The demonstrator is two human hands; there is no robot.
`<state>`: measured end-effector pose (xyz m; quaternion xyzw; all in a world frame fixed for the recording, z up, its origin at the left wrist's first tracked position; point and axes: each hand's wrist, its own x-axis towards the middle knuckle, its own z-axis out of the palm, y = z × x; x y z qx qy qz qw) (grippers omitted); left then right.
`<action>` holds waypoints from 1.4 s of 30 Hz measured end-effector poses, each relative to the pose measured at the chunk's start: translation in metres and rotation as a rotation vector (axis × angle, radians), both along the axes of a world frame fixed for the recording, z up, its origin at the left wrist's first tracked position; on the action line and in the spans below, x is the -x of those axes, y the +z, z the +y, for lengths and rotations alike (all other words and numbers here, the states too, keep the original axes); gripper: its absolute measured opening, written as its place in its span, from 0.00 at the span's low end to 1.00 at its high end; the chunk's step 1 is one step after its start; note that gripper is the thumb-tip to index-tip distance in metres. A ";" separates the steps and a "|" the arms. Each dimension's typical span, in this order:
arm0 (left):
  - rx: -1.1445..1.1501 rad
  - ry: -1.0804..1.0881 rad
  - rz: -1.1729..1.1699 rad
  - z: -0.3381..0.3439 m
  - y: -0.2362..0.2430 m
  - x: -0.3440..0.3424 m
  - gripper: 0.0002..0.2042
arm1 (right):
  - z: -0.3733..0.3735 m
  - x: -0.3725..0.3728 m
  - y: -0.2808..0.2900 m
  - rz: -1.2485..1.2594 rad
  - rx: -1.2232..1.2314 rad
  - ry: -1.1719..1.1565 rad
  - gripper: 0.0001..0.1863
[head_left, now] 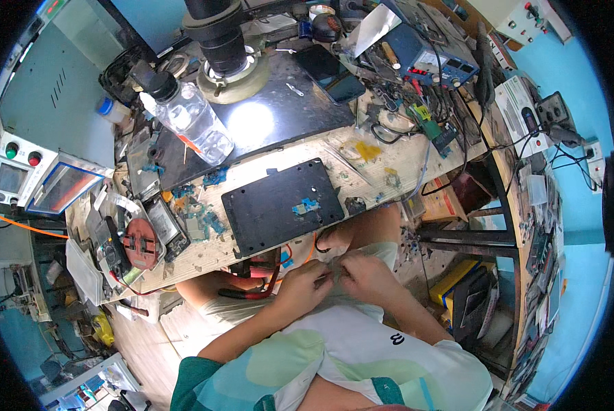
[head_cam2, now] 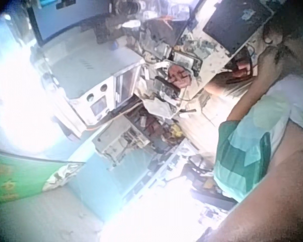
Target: The person works at a cluttered electronics repair bench, handling a small circuit board and using tweezers to manipulate tiny components. They move between workstations, retrieve tools, and continue adjusting parts on the board.
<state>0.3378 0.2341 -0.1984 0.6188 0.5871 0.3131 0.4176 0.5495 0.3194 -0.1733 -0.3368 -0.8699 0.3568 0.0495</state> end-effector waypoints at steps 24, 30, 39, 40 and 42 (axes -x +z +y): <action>-0.083 0.104 -0.055 -0.003 -0.008 0.000 0.08 | -0.021 0.011 -0.019 0.297 0.280 -0.453 0.10; -0.058 0.114 -0.059 -0.004 -0.002 0.000 0.06 | -0.014 0.013 -0.017 0.206 0.044 -0.468 0.09; -0.070 0.204 -0.138 0.002 0.000 -0.004 0.04 | 0.015 -0.028 -0.003 0.539 0.584 -0.734 0.07; -0.076 0.218 -0.162 0.005 0.002 -0.006 0.05 | 0.014 -0.027 -0.001 0.486 0.564 -0.739 0.07; -0.082 0.236 -0.198 0.008 0.007 -0.009 0.07 | 0.011 -0.023 0.003 0.458 0.551 -0.691 0.06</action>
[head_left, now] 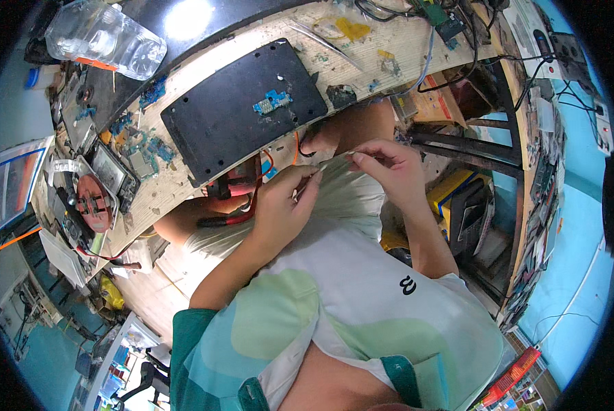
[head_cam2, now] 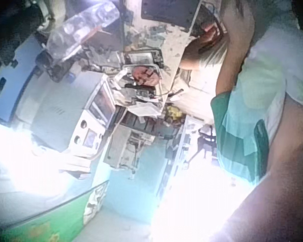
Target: The person works at a cluttered electronics repair bench, handling a small circuit board and using tweezers to manipulate tiny components. They move between workstations, retrieve tools, and continue adjusting parts on the board.
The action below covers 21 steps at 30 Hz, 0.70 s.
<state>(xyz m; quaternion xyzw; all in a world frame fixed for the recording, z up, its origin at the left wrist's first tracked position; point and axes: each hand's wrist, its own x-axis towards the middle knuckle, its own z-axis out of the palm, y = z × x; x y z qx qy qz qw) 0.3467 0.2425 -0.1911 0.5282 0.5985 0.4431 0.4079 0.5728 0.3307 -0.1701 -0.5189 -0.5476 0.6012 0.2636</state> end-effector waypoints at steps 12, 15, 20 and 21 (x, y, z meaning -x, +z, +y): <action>0.054 -0.023 -0.063 0.003 0.009 -0.003 0.08 | -0.016 0.025 0.005 -0.053 -0.237 0.122 0.07; 0.052 -0.057 -0.070 0.001 0.005 -0.003 0.07 | -0.016 0.028 0.008 -0.116 -0.259 0.152 0.06; 0.034 -0.085 0.109 -0.004 0.002 -0.001 0.06 | -0.022 0.035 0.003 -0.206 -0.525 0.190 0.07; 0.052 -0.095 0.129 -0.006 0.002 0.000 0.05 | -0.024 0.035 0.001 -0.222 -0.562 0.194 0.07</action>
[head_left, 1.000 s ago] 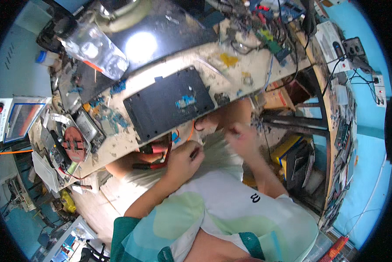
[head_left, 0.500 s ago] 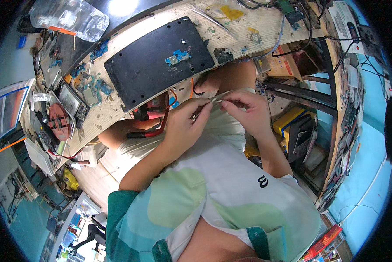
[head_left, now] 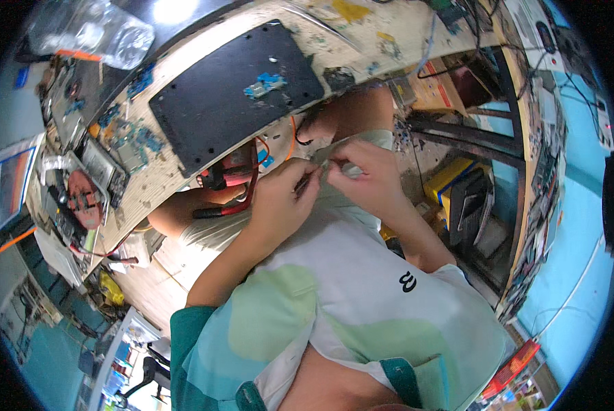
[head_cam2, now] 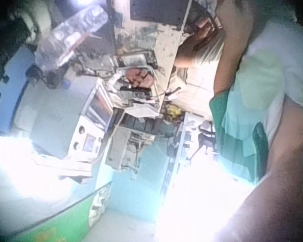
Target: The person works at a cluttered electronics repair bench, handling a small circuit board and using tweezers to manipulate tiny components. They move between workstations, retrieve tools, and continue adjusting parts on the board.
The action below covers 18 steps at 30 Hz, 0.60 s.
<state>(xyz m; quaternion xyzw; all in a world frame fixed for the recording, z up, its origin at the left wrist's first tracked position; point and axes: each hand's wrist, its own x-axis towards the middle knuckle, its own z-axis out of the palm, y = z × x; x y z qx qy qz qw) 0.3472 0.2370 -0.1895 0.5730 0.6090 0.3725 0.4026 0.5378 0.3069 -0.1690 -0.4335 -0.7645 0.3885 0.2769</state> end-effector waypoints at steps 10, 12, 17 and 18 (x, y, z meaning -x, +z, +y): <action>0.066 0.003 -0.072 -0.011 -0.003 0.004 0.06 | 0.011 -0.025 -0.007 -0.029 0.311 -0.090 0.08; 0.009 -0.038 -0.032 -0.010 -0.005 0.004 0.07 | 0.002 -0.022 -0.011 -0.021 0.254 0.057 0.08; -0.020 -0.072 0.038 -0.007 -0.007 0.003 0.08 | -0.011 -0.015 -0.014 -0.007 0.323 0.045 0.09; -0.025 -0.083 0.068 -0.007 -0.007 0.004 0.08 | -0.011 -0.013 -0.013 -0.021 0.304 0.035 0.08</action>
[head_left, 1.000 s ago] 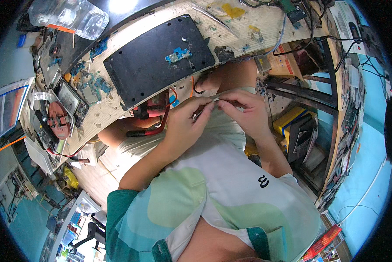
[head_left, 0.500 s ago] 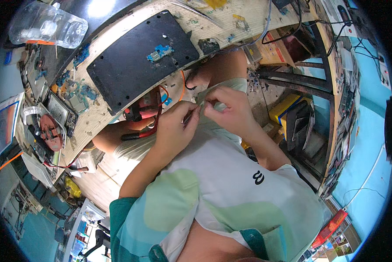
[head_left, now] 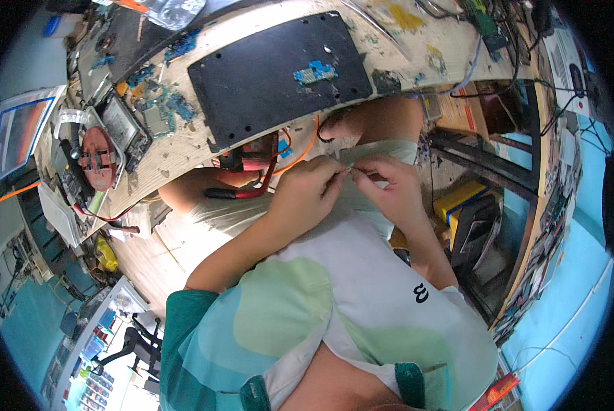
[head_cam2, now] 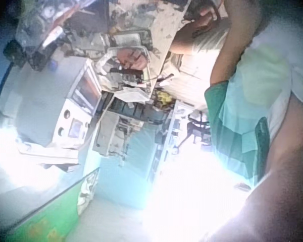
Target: The person works at a cluttered electronics repair bench, handling a small circuit board and using tweezers to manipulate tiny components. They move between workstations, retrieve tools, and continue adjusting parts on the board.
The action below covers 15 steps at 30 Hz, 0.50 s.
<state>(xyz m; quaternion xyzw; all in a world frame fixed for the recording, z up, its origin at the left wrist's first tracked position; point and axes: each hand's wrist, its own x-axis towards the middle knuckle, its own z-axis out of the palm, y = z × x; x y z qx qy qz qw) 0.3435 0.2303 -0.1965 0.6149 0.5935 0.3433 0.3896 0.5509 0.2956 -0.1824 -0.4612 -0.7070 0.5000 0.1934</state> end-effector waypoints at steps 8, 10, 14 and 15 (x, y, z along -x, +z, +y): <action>-0.135 -0.042 0.115 0.002 0.004 0.000 0.07 | -0.001 0.006 0.001 -0.052 0.064 -0.118 0.08; -0.169 -0.049 0.142 0.002 0.005 0.000 0.06 | -0.003 0.006 -0.001 -0.051 0.138 -0.151 0.08; -0.230 -0.054 0.124 0.003 0.010 -0.001 0.07 | -0.005 0.008 -0.004 0.007 0.117 -0.205 0.07; -0.232 -0.053 0.119 0.004 0.011 0.000 0.08 | -0.005 0.009 -0.004 0.025 0.103 -0.221 0.07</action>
